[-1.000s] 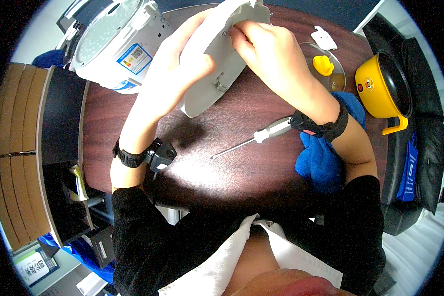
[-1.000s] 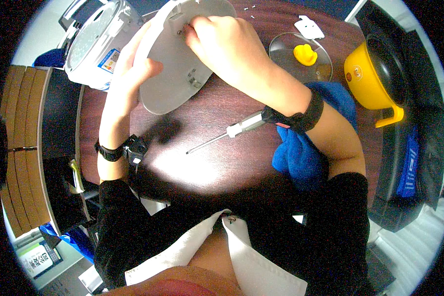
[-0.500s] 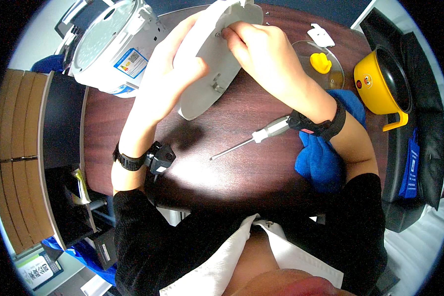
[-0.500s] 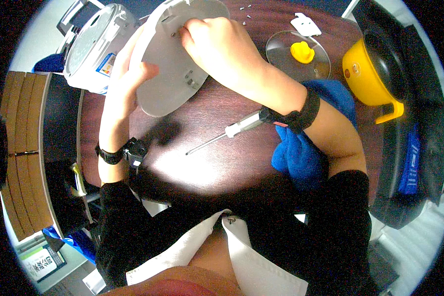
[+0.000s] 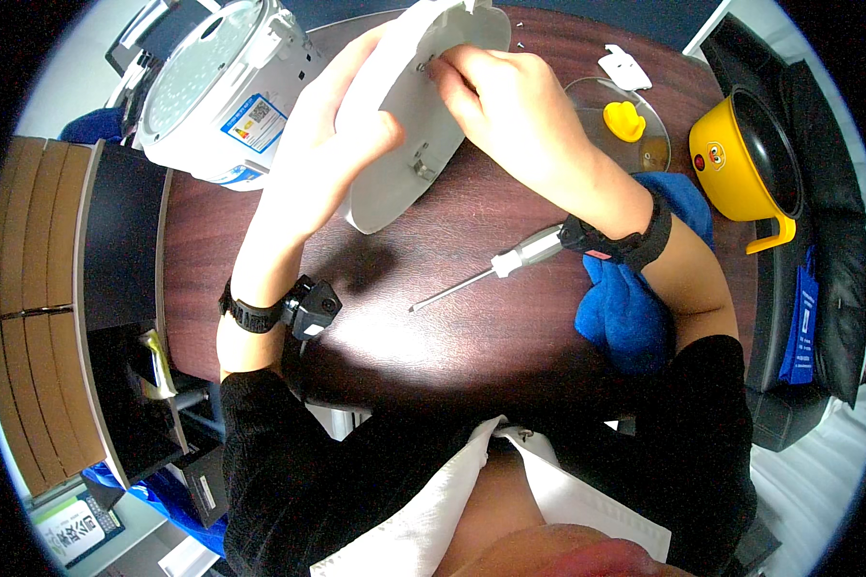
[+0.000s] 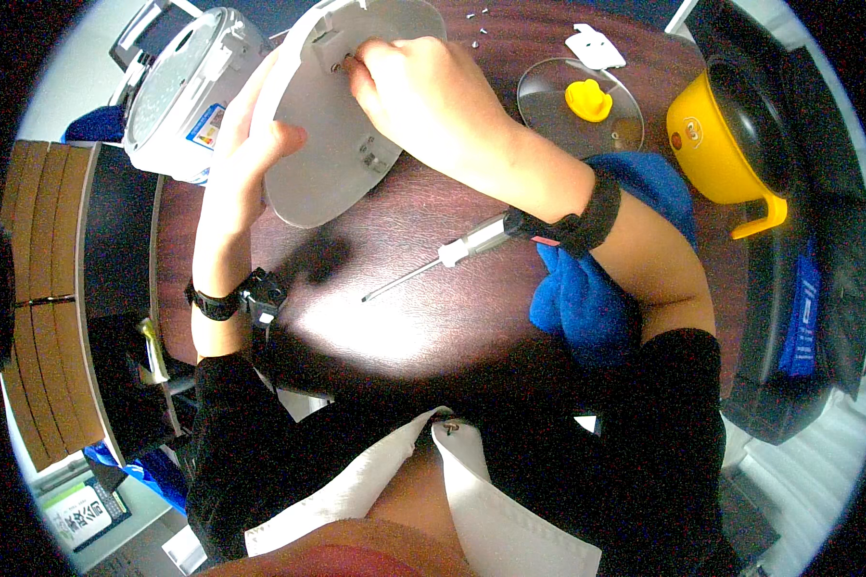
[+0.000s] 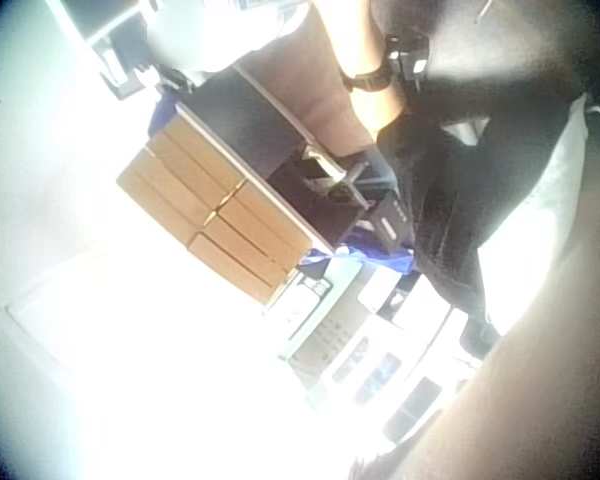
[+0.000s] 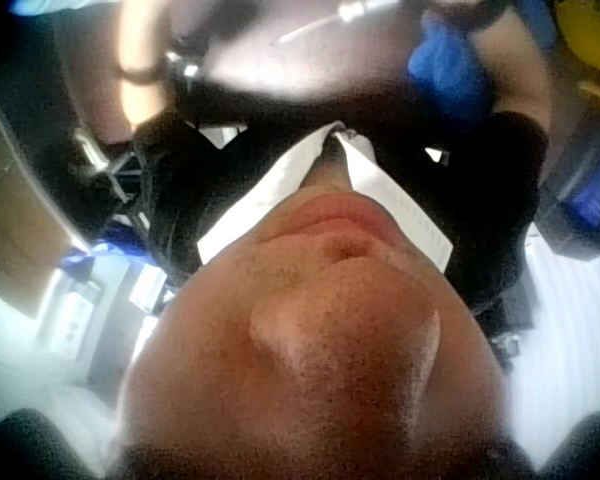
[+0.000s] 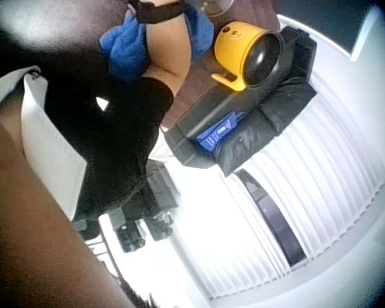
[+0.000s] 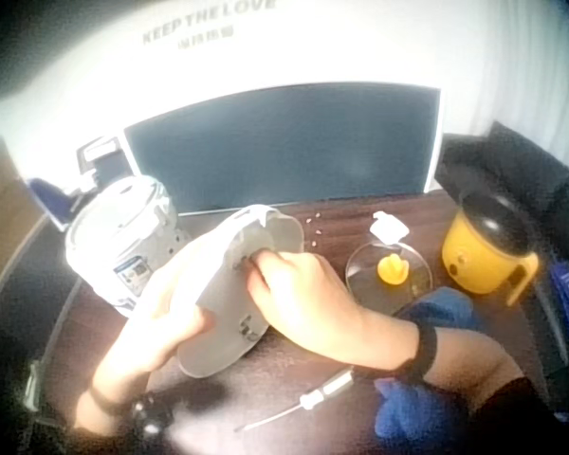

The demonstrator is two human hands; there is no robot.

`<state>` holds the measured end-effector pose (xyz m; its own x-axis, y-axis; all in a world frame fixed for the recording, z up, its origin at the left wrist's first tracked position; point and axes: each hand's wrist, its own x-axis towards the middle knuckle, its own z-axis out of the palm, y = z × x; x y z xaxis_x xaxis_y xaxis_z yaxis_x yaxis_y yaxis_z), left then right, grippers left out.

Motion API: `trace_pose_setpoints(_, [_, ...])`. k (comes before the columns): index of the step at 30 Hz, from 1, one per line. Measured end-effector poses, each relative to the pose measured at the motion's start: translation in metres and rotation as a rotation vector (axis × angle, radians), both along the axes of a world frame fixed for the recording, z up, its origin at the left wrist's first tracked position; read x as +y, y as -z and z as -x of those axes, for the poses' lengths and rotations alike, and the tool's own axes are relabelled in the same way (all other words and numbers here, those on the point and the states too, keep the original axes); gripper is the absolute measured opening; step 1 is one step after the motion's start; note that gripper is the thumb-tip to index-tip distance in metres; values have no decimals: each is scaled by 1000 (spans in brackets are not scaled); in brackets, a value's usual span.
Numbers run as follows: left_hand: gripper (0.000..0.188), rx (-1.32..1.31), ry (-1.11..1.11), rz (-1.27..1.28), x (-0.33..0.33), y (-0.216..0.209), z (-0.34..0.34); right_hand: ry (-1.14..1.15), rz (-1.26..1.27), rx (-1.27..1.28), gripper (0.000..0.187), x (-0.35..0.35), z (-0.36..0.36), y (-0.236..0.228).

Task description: The person assembles a white plastic appliance lid by inserting small metal clips into slots and then tightening them with a screwdriver. The person holds the lid with one hand and uses the screwdriver with the other to secure the clips.

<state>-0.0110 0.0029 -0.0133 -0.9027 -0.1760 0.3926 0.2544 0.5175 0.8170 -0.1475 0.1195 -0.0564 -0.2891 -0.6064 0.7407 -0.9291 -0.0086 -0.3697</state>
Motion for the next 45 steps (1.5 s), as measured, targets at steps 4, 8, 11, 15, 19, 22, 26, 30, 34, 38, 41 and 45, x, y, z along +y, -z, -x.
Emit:
trace_pose_setpoints(4, [61,8,22,-8,-2,2,0,-15,10,-11,13,0,-1,-1])
trace_pose_setpoints(8, [61,2,32,-15,-1,1,-1,-40,23,-59,14,0,-1,-1])
trace_pose_setpoints(11, [61,8,32,-4,0,2,-1,-91,12,-241,19,0,-4,-2])
trace_pose_setpoints(15, [62,-8,46,-8,0,2,0,-282,-61,-842,26,2,-10,-9])
trace_pose_setpoints(19, [61,6,64,-31,-1,2,0,-516,-89,-1365,32,7,-11,-15])
trace_pose_setpoints(22, [60,4,61,-26,-2,1,0,-532,-110,-1310,32,6,-8,-14])
trace_pose_setpoints(26, [59,9,40,-16,-2,2,0,-462,-188,-1205,32,5,-8,-15])
trace_pose_setpoints(30, [71,-85,4,-71,-2,-3,-1,-383,-180,-1091,29,3,-4,-11])
trace_pose_setpoints(34, [65,-76,6,-29,-7,-4,-4,-252,-159,-802,25,0,-3,-10])
trace_pose_setpoints(38, [57,-103,21,27,-10,-12,-11,-156,4,-387,23,-2,-2,-4])
trace_pose_setpoints(41, [57,-127,8,65,-7,-16,-12,-145,44,-429,22,-3,-7,-4])
trace_pose_setpoints(45, [57,-77,-28,46,4,-15,-10,-247,4,-885,22,1,-16,-13])
